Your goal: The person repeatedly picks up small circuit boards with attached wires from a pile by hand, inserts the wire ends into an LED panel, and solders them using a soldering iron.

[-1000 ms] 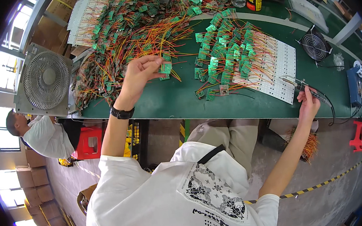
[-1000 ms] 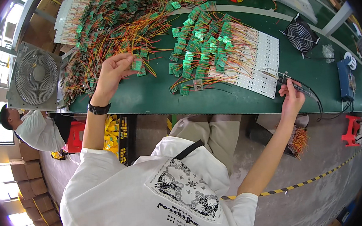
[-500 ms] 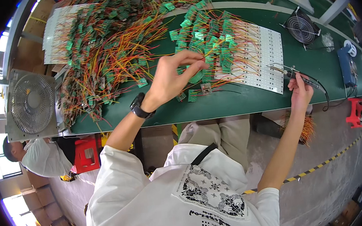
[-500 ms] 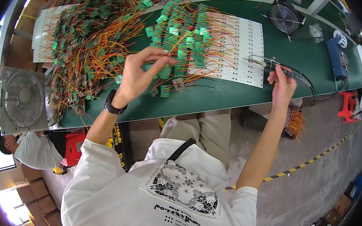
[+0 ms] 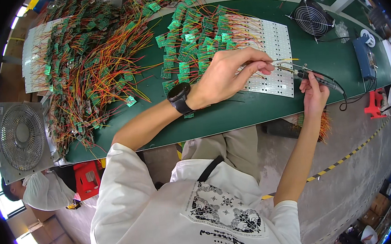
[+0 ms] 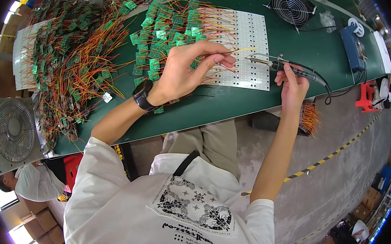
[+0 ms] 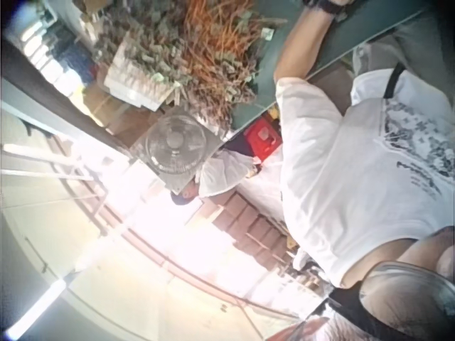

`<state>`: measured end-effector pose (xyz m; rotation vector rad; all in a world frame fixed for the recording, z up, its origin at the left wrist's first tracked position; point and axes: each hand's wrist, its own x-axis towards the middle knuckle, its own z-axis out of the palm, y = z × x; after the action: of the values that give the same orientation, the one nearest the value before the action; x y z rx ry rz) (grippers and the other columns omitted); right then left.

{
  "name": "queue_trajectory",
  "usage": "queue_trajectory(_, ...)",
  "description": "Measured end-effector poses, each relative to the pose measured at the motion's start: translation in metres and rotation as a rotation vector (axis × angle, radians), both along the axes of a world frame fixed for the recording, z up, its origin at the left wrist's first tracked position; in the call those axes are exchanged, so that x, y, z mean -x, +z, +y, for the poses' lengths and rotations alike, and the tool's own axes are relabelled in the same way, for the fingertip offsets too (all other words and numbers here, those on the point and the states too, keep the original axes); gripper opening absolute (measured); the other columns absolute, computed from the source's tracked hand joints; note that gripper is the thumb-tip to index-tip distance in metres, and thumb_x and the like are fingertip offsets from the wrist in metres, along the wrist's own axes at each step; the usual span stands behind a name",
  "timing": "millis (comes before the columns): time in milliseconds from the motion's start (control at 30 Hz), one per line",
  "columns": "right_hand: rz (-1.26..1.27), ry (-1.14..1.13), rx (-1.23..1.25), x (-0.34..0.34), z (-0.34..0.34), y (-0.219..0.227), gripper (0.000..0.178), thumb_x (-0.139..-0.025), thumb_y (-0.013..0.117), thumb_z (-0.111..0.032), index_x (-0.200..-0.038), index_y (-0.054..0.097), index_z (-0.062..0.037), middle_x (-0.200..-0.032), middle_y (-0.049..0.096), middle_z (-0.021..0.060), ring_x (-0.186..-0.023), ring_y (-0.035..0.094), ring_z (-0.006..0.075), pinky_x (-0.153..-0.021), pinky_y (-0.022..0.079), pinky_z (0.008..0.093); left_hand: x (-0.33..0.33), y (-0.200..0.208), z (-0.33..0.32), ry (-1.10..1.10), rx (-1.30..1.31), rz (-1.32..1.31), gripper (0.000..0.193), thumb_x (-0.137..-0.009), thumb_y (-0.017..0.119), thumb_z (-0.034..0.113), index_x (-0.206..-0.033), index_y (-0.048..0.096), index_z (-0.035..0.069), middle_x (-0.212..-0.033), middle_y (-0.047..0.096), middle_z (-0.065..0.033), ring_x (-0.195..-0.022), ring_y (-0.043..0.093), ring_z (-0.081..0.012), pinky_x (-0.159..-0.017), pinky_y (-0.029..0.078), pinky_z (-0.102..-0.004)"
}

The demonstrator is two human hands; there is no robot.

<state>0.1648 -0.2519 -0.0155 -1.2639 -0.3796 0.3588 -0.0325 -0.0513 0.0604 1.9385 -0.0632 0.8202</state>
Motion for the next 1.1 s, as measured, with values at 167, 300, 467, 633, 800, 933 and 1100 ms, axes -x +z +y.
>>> queue_trajectory(167, -0.014, 0.009, 0.001, -0.002, 0.0, -0.002, 0.022, -0.088, 0.064, -0.008, -0.104, 0.06, 0.0067, -0.073, 0.063, 0.0125, -0.058, 0.058, 0.0176, -0.051, 0.041, 0.0259, -0.001, 0.011, -0.005, -0.061, 0.246, 0.071, 0.009, -0.09, 0.059, 0.005, -0.096, 0.061, -0.002, -0.08, 0.068, -0.0101, -0.074, 0.069, -0.016, -0.065, 0.054, -0.0276)
queue_trajectory(300, -0.015, 0.02, 0.004, -0.003, 0.0, 0.0, 0.022, -0.088, 0.063, -0.009, -0.104, 0.06, 0.0066, -0.074, 0.063, 0.0123, -0.059, 0.058, 0.0177, -0.052, 0.041, 0.026, 0.002, -0.004, 0.004, -0.095, -0.167, 0.41, 0.011, -0.088, 0.061, 0.012, -0.091, 0.061, 0.001, -0.077, 0.066, -0.0103, -0.064, 0.065, -0.0213, -0.056, 0.049, -0.0313)
queue_trajectory(467, 0.02, 0.051, 0.023, -0.002, 0.001, 0.006, 0.022, -0.088, 0.063, -0.009, -0.103, 0.06, 0.0065, -0.075, 0.063, 0.012, -0.061, 0.059, 0.0176, -0.054, 0.043, 0.0271, -0.003, -0.052, 0.006, 0.09, -0.752, 0.26, 0.01, -0.082, 0.063, 0.016, -0.085, 0.062, 0.006, -0.071, 0.061, -0.007, -0.063, 0.063, -0.0245, -0.054, 0.048, -0.035)
queue_trajectory(633, -0.015, 0.096, 0.093, 0.001, 0.004, 0.011, 0.022, -0.088, 0.063, -0.009, -0.103, 0.06, 0.007, -0.075, 0.064, 0.0117, -0.063, 0.06, 0.0175, -0.058, 0.046, 0.0268, -0.001, -0.059, 0.0, 0.095, -0.801, 0.193, 0.009, -0.079, 0.063, 0.015, -0.085, 0.062, 0.008, -0.07, 0.059, -0.005, -0.063, 0.062, -0.0232, -0.053, 0.048, -0.0352)
queue_trajectory(800, -0.086, 0.17, 0.06, 0.003, -0.004, 0.006, 0.022, -0.087, 0.062, -0.006, -0.103, 0.06, 0.0089, -0.078, 0.064, 0.0132, -0.062, 0.06, 0.0194, -0.056, 0.047, 0.0279, 0.002, -0.062, 0.003, 0.075, -0.741, 0.255, 0.009, -0.079, 0.062, 0.015, -0.085, 0.062, 0.008, -0.07, 0.06, -0.0043, -0.06, 0.062, -0.0233, -0.051, 0.048, -0.0358)
queue_trajectory(933, -0.073, 0.159, 0.046, 0.001, -0.013, -0.003, 0.02, -0.086, 0.062, -0.004, -0.101, 0.06, 0.0096, -0.086, 0.064, 0.0143, -0.059, 0.06, 0.0204, -0.053, 0.047, 0.03, 0.0, -0.065, 0.005, 0.089, -0.687, 0.252, 0.009, -0.079, 0.063, 0.017, -0.081, 0.063, 0.008, -0.07, 0.06, -0.0045, -0.059, 0.061, -0.0242, -0.05, 0.047, -0.0365)
queue_trajectory(1100, -0.108, 0.209, 0.058, -0.001, -0.013, -0.004, 0.021, -0.085, 0.062, -0.002, -0.102, 0.06, 0.0097, -0.087, 0.064, 0.0144, -0.058, 0.06, 0.0209, -0.053, 0.048, 0.0305, 0.0, -0.063, 0.006, 0.106, -0.672, 0.238, 0.008, -0.078, 0.062, 0.015, -0.077, 0.059, 0.007, -0.067, 0.058, -0.0057, -0.058, 0.06, -0.0249, -0.05, 0.046, -0.0372)
